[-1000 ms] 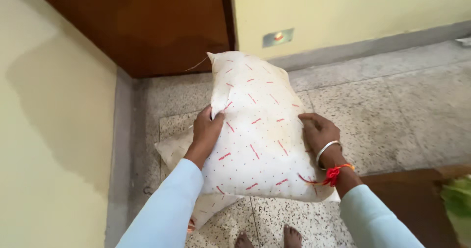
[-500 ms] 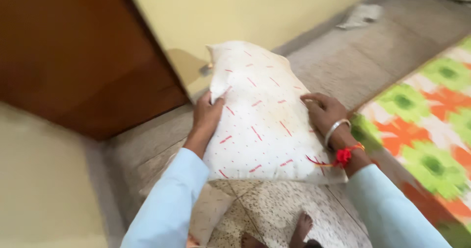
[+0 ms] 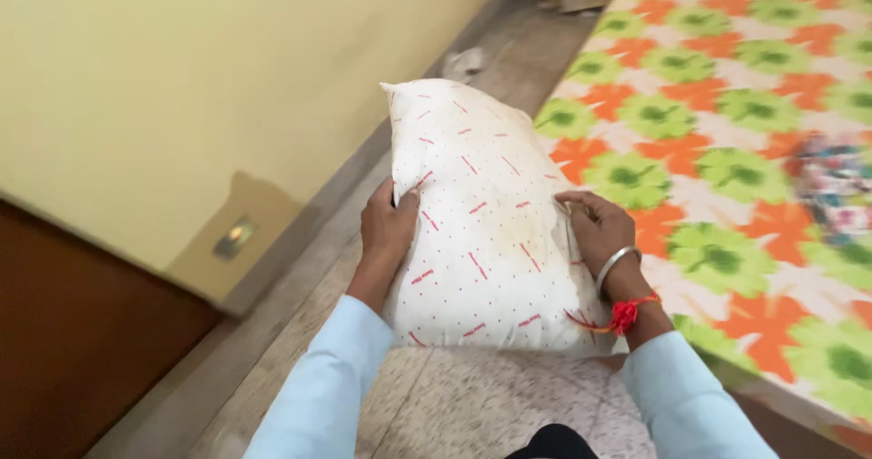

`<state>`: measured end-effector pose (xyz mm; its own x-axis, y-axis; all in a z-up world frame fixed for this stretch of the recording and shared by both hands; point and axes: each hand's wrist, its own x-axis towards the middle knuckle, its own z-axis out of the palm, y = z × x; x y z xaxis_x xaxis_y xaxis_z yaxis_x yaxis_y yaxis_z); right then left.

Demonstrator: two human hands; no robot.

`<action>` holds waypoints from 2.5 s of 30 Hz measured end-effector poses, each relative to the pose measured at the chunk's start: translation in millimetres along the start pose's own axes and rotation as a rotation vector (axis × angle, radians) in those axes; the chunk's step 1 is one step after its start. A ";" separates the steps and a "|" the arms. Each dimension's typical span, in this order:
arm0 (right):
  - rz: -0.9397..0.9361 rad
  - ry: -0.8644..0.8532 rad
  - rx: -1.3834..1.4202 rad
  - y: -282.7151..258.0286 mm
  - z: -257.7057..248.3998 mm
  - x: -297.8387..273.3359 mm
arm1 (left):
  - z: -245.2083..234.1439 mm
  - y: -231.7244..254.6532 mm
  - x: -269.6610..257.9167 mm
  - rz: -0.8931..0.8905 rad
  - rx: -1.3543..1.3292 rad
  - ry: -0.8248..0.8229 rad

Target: The person picks up a white pillow and a floral pillowcase from the floor by hand, inserts the pillow into the case, adjusts the fit, and places the covered pillow on a bed.

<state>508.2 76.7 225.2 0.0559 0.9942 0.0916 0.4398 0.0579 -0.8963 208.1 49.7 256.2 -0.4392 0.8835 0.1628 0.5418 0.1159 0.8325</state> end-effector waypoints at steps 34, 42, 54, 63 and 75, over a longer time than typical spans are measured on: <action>0.288 0.719 -0.342 258.0 -233.6 108.6 | 495.9 145.6 69.0 0.404 -0.240 -0.575; -0.022 0.785 -0.381 271.0 -248.3 177.9 | 542.9 149.0 97.8 0.450 -0.289 -0.439; -0.439 0.510 -0.505 299.6 -327.2 290.3 | 604.0 150.9 69.2 0.209 -0.046 -0.049; -0.462 0.460 -0.744 409.2 -382.1 381.4 | 713.3 69.0 7.2 -0.588 -0.465 -0.302; 1.100 0.134 -0.304 634.0 -299.2 202.8 | 746.6 -62.2 45.9 -0.186 -0.078 -0.804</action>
<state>1066.5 288.0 -194.6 0.6311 0.4743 -0.6139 0.2911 -0.8783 -0.3793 689.3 422.0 -183.5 0.1454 0.9115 -0.3847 0.4466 0.2864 0.8476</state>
